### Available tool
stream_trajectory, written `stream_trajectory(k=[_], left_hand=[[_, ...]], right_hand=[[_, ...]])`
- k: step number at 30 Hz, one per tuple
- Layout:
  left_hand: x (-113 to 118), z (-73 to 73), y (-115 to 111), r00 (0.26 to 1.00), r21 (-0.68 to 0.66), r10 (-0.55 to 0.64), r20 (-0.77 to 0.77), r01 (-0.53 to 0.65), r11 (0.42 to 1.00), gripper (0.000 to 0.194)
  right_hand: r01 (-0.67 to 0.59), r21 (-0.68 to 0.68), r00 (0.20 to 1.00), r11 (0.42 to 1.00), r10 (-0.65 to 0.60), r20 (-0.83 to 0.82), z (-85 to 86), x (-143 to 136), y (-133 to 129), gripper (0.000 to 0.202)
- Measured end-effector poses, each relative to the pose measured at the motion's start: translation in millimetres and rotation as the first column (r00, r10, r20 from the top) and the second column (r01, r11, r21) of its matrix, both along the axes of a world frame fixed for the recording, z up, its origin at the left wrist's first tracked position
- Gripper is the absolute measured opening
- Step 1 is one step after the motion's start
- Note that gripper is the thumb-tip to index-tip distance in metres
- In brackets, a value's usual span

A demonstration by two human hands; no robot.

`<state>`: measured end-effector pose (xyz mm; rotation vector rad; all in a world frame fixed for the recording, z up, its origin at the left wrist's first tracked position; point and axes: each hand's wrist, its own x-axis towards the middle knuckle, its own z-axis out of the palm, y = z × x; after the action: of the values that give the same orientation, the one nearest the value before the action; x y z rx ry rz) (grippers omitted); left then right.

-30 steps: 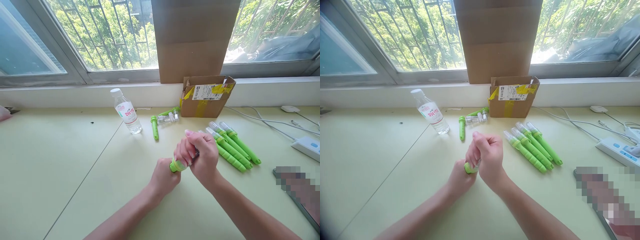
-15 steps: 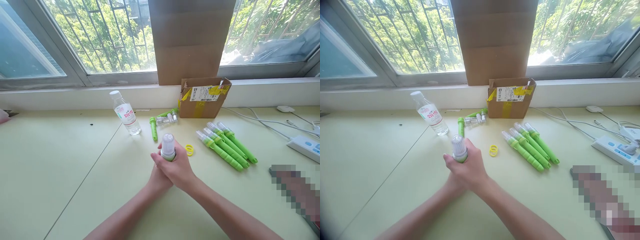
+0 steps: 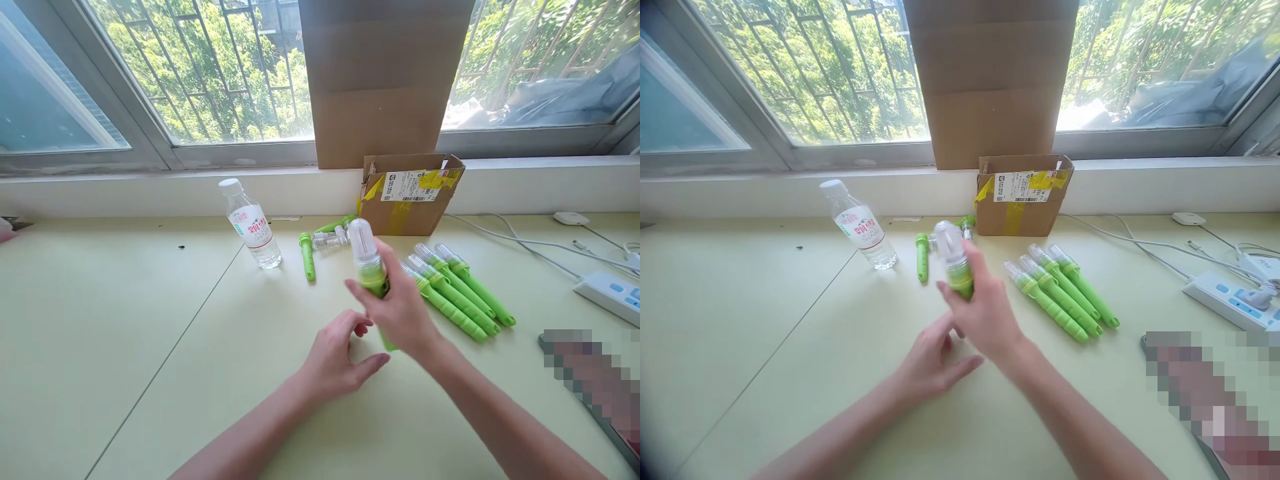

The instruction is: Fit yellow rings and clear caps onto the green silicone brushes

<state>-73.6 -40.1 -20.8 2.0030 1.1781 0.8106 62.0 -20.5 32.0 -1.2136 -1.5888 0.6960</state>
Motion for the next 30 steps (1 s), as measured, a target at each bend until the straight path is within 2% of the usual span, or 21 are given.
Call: stream_trajectory(k=[2,4,6,9,14,18,21,23,25,27,30], left_hand=[[-1.1,-0.6,-0.5,0.998,-0.032,-0.051,-0.042,0.05,0.998,0.028],[-1.9,-1.6,-0.1,0.997,-0.051,-0.06,-0.056,0.057,0.997,0.026],[-1.9,-3.1,0.5,0.996,-0.046,-0.06,-0.059,0.057,0.997,0.024],[-1.3,-5.8,1.2,0.997,-0.019,-0.055,-0.055,0.054,0.998,0.022],[-1.0,-8.3,1.8,0.997,0.003,-0.044,-0.069,0.044,0.999,0.02],[-1.2,-8.5,2.2,0.996,0.003,-0.04,-0.084,0.04,0.999,0.018],[-1.2,-9.2,2.4,0.996,-0.006,-0.036,-0.086,0.036,0.999,0.018],[-1.2,-9.6,2.5,0.996,-0.01,-0.033,-0.08,0.033,0.999,0.017],[-1.3,-9.6,2.6,0.996,-0.015,-0.033,-0.079,0.032,0.999,0.017],[-1.4,-9.3,2.5,0.996,-0.022,-0.035,-0.081,0.034,0.999,0.017],[-1.1,-8.6,2.0,0.996,-0.027,-0.036,-0.081,0.034,0.999,0.016]], right_hand=[[0.102,-0.052,0.973,0.993,-0.089,0.213,3.8,18.0,9.2,0.049],[0.155,-0.145,0.904,0.977,-0.081,0.419,0.6,33.4,16.0,0.048],[0.205,-0.214,0.807,0.955,-0.041,0.59,-7.9,43.5,20.4,0.049],[0.265,-0.226,0.641,0.937,0.004,0.767,-22.2,48.2,24.6,0.041],[0.349,-0.203,0.439,0.915,0.032,0.898,-29.0,44.6,27.2,0.035],[0.375,-0.147,0.333,0.915,0.014,0.943,-27.0,44.2,23.8,0.029],[0.396,-0.046,0.263,0.917,-0.065,0.963,-25.9,44.0,20.7,0.022],[0.395,0.065,0.23,0.916,-0.168,0.959,-25.1,43.6,19.6,0.021],[0.37,0.164,0.232,0.914,-0.262,0.937,-24.7,42.6,19.5,0.022],[0.298,0.22,0.27,0.929,-0.303,0.914,-25.4,40.2,19.6,0.019],[0.127,0.246,0.351,0.961,-0.276,0.895,-30.4,32.9,19.1,0.012]])
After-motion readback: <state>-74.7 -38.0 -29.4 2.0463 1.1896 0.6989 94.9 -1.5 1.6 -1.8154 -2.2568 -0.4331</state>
